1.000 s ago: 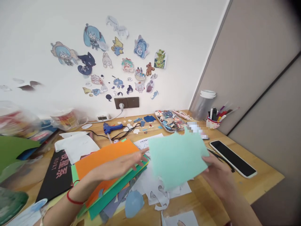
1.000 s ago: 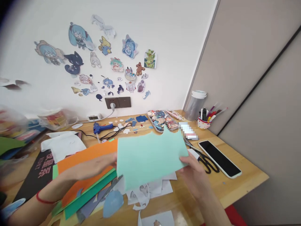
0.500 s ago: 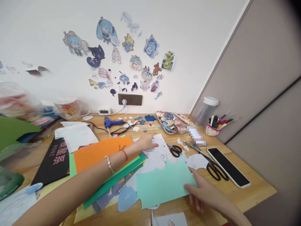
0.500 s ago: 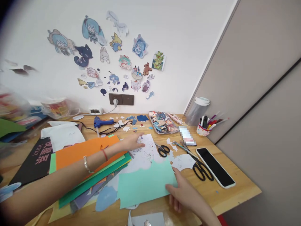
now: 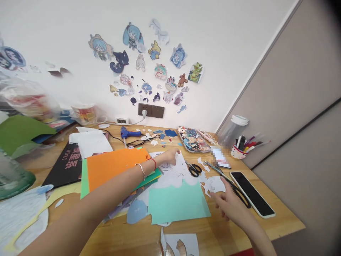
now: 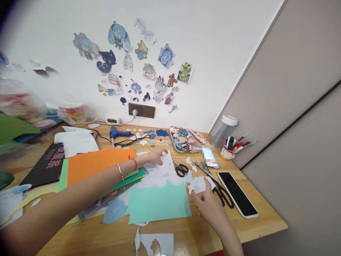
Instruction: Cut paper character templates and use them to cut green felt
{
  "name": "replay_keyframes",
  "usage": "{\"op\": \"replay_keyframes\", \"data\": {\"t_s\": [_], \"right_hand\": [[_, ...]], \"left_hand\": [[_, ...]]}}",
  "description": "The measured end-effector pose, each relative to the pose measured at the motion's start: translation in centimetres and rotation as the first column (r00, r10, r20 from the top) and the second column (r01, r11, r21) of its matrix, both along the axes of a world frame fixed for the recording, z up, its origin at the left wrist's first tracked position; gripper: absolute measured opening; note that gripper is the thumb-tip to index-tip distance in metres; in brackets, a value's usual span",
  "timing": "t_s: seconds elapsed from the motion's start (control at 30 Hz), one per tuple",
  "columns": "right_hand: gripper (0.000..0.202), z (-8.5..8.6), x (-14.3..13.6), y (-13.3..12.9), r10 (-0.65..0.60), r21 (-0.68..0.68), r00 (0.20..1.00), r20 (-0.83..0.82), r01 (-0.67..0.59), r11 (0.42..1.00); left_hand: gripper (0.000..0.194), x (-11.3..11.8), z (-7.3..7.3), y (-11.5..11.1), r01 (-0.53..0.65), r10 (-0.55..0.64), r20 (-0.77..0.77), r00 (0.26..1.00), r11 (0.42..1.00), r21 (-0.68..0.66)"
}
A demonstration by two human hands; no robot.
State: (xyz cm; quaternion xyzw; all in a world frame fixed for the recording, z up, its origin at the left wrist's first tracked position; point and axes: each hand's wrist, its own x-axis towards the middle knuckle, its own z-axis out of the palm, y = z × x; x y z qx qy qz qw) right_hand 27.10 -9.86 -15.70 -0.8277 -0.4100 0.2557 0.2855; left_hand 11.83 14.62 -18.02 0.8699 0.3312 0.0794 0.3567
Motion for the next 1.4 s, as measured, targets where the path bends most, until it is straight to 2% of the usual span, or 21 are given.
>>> {"op": "replay_keyframes", "data": {"t_s": [0.2, 0.27, 0.33, 0.43, 0.53, 0.67, 0.87, 1.07, 1.3, 1.4], "right_hand": [[0.074, 0.5, 1.0, 1.4, 0.079, 0.154, 0.995, -0.061, -0.069, 0.986], [0.075, 0.7, 0.4, 2.1, 0.103, 0.223, 0.988, -0.116, -0.075, 0.972], [0.076, 0.8, -0.9, 2.9, 0.151, 0.289, 0.963, -0.224, -0.082, 0.954], [0.075, 0.6, -3.5, 3.6, 0.235, 0.368, 0.88, -0.412, -0.075, 0.927], [0.068, -0.3, -5.6, 3.8, 0.274, 0.406, 0.852, -0.447, -0.081, 0.911], [0.057, -1.9, -7.3, 3.7, 0.303, 0.386, 0.884, -0.357, -0.156, 0.909], [0.043, -3.3, -9.2, 3.9, 0.308, 0.345, 0.949, -0.064, -0.269, 0.899], [0.033, -4.3, -9.9, 4.0, 0.325, 0.324, 0.94, 0.103, -0.34, 0.883], [0.015, -4.8, -10.3, 3.8, 0.321, 0.299, 0.931, 0.171, -0.36, 0.884], [0.019, -4.9, -10.4, 3.9, 0.328, 0.286, 0.927, 0.182, -0.369, 0.884]], "left_hand": [[0.028, -2.3, 2.8, -0.2, -0.129, 0.147, 0.159, 0.976, 0.984, -0.123], [0.028, -3.2, 3.5, -1.1, -0.169, 0.209, 0.214, 0.954, 0.967, -0.191], [0.026, -4.1, 3.6, -2.7, -0.203, 0.27, 0.26, 0.927, 0.945, -0.257], [0.022, -5.6, 2.9, -6.2, -0.244, 0.354, 0.315, 0.88, 0.908, -0.34], [0.014, -7.4, 1.7, -9.8, -0.273, 0.425, 0.344, 0.837, 0.87, -0.411], [0.012, -10.0, 0.3, -13.0, -0.297, 0.487, 0.324, 0.811, 0.82, -0.489], [0.018, -11.9, -2.1, -14.0, -0.27, 0.482, 0.276, 0.832, 0.786, -0.556], [0.019, -12.0, -2.9, -14.3, -0.331, 0.459, 0.222, 0.86, 0.833, -0.443], [0.034, -12.3, -1.7, -14.4, -0.355, 0.376, 0.226, 0.899, 0.926, -0.129], [0.038, -12.4, -1.4, -14.1, -0.331, 0.331, 0.237, 0.913, 0.943, -0.04]]}}
